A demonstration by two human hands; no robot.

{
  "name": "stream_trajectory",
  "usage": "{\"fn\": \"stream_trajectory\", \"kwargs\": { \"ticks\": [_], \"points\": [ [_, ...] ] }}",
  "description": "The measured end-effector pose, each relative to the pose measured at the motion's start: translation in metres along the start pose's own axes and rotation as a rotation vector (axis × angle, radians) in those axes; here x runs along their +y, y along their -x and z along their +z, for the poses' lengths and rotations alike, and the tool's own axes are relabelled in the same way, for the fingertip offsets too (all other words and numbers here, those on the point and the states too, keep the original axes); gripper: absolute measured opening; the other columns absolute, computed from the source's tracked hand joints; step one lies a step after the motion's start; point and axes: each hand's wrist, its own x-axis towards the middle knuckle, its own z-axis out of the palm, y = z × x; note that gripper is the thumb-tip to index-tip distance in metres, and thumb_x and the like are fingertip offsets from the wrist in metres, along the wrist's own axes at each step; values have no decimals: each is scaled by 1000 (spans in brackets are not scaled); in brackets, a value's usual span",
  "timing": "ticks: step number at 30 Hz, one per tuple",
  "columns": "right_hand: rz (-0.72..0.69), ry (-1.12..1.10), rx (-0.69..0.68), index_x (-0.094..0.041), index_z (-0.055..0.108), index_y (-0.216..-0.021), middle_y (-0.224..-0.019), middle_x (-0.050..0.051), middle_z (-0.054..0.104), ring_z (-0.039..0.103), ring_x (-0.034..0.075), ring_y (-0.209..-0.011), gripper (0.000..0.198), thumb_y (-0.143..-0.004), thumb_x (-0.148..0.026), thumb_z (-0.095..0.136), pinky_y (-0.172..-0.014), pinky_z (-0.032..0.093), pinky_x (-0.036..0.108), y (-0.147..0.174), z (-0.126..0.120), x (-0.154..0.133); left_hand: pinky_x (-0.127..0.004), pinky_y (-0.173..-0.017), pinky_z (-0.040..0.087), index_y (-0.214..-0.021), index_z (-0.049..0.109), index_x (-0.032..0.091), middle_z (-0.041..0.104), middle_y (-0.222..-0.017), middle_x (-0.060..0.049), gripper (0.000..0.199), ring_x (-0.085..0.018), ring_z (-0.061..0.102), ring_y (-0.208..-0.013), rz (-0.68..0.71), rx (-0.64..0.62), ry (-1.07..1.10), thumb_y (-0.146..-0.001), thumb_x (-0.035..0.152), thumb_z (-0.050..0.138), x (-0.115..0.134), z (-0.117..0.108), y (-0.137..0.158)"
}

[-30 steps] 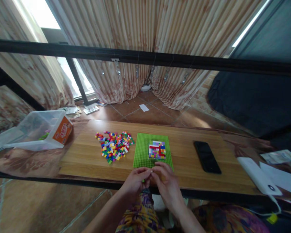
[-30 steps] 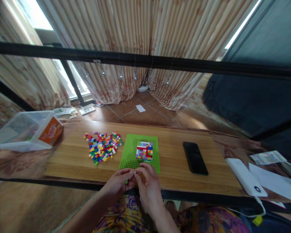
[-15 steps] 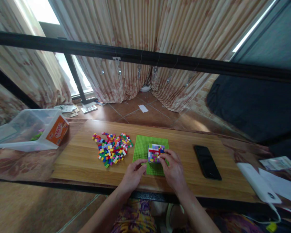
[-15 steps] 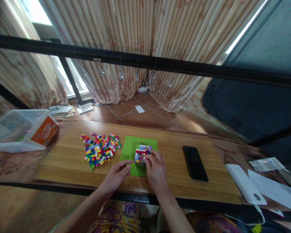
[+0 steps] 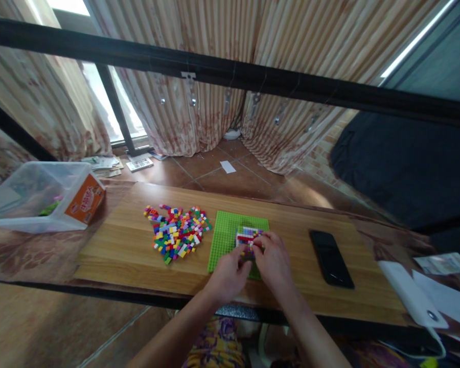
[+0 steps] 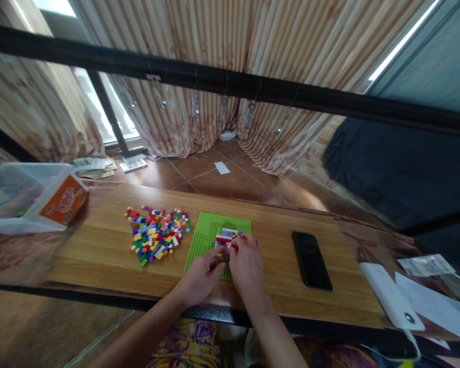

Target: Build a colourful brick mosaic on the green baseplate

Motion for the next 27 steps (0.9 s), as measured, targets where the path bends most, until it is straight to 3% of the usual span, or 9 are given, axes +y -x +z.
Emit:
{"fn": "stream_trajectory", "kwargs": {
  "ticks": [10,17,23,27],
  "points": [
    [203,-326,41,-19,68,-86,-91,8,67,62,23,-85,22,-81,-35,54,-80,47,38,6,9,16,-27,-54,29,-126,61,17,55,-60,2,44,-15,46,-52,8,-7,2,-83,22,53,-3,11,-6],
    [289,-341,65,-19,67,-84,-88,8,68,61,22,-78,25,-77,-40,57,-73,46,36,4,15,15,-29,-61,37,-125,64,20,57,-57,1,46,-18,49,-53,4,40,53,-80,22,58,-3,13,-6],
    [355,-370,22,-19,69,-82,-83,7,69,62,22,-74,24,-73,-40,61,-72,47,36,-1,19,20,-31,-70,43,-125,63,21,62,-62,-1,46,-23,58,-64,4,70,169,-79,22,60,-6,16,-3],
    [380,-386,12,-20,70,-81,-80,6,70,64,22,-73,22,-71,-39,63,-70,48,35,-2,21,22,-32,-67,41,-131,59,19,57,-58,0,52,-21,53,-55,-14,71,80,-79,23,60,-6,17,-2]
  ]
}}
